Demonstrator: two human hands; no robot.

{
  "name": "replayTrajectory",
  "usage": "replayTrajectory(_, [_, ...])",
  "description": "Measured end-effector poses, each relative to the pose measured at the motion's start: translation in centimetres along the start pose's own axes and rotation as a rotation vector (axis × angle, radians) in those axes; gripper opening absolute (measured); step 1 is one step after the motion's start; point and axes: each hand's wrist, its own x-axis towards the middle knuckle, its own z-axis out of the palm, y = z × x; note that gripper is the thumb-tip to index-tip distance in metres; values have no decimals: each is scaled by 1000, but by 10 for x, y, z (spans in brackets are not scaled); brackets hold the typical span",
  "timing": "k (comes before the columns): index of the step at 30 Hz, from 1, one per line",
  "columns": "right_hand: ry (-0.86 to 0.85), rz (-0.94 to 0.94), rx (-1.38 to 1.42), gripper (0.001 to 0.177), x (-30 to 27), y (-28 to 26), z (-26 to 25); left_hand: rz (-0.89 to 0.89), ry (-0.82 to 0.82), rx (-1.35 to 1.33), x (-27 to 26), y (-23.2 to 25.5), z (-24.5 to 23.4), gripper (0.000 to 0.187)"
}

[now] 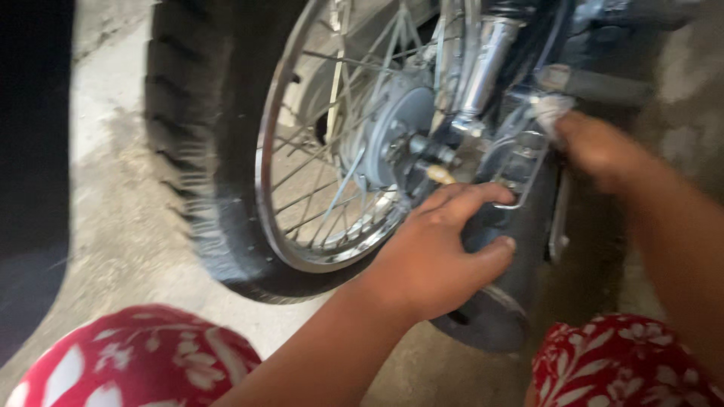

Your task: The person wipes the rear wheel, chain, and exhaust pipe of a motorcycle using a cloth. They then move to the rear seat and tail section, continuing to wipe the surfaces. The person returns to the rear wheel area to clean the spokes and exhaust again.

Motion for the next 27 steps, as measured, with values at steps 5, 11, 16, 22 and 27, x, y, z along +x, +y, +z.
replayTrajectory(5, [60, -202, -138, 42, -15, -3, 3, 35, 23, 21, 0, -1, -1, 52])
replayTrajectory(11, [273, -637, -634, 33, -100, -22, 15, 76, 26, 46, 2, -7, 5, 61])
replayTrajectory(16, [215, -263, -193, 35, -196, -90, 22, -86, -12, 44, 5, 0, -3, 84])
replayTrajectory(22, [262, -124, -69, 45, -195, -82, 33, -58, 6, 81, 8, -7, 3, 80])
replayTrajectory(27, [153, -32, 403, 45, -119, -86, 27, -32, -4, 68, 3, -8, 0, 79])
